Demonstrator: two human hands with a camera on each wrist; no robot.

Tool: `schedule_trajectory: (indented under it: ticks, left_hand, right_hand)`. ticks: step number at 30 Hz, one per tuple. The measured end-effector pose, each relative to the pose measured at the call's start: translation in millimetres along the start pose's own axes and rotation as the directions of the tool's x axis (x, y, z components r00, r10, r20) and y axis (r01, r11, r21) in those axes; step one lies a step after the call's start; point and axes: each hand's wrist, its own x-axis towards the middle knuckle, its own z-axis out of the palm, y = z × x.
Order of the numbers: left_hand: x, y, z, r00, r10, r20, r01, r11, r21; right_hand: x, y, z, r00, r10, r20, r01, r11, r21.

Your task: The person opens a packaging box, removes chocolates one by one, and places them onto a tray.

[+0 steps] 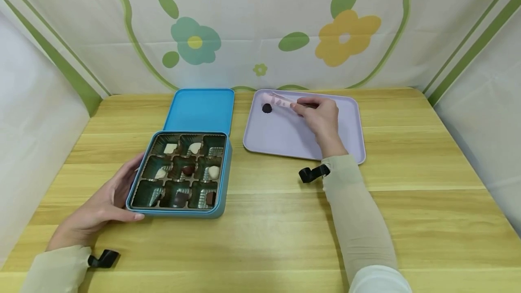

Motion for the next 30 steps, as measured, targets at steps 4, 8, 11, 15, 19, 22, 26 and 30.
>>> schedule_trajectory:
  ticks: [4,8,11,15,19,22,26,30]
  left_hand:
    - [0.9,-0.2,0.3,1.000,-0.006,0.000,0.006,1.000,0.000]
    - [0.8,-0.1,0.9,1.000,-0.005,0.000,0.005,1.000,-0.002]
    - [0.6,-0.4,1.3,1.000,0.003,0.000,-0.003,1.000,-0.007]
    - [0.7,-1.1,0.8,1.000,0.020,-0.001,-0.020,1.000,-0.010]
    - [0.3,0.0,0.0,1.000,0.020,-0.002,-0.020,1.000,-0.005]
    - [0.0,1.1,0.6,1.000,0.011,-0.003,-0.011,1.000,-0.007]
    - [-0.3,1.3,1.6,1.000,0.007,-0.005,-0.008,1.000,-0.012]
    - [0.0,-0.3,1.9,1.000,0.018,-0.005,-0.018,1.000,-0.006]
  right_hand:
    - [-1.7,-1.6,-6.7,0.998,-0.058,0.011,0.059,0.992,-0.107]
    - [-2.3,-1.7,-11.2,0.995,-0.100,0.028,0.104,0.979,-0.176]
    - [-2.3,-1.8,-11.4,0.992,-0.124,0.031,0.128,0.975,-0.182]
    - [-1.5,-1.0,-4.7,0.987,-0.159,0.012,0.158,0.968,-0.193]
    - [-1.2,0.3,7.7,0.983,-0.185,-0.010,0.179,0.962,-0.204]
    - [-1.2,1.8,14.6,0.980,-0.196,-0.028,0.186,0.960,-0.209]
    - [-1.5,2.9,16.6,0.981,-0.188,-0.042,0.175,0.962,-0.209]
    - [-3.9,0.7,12.8,0.985,-0.166,-0.055,0.154,0.973,-0.172]
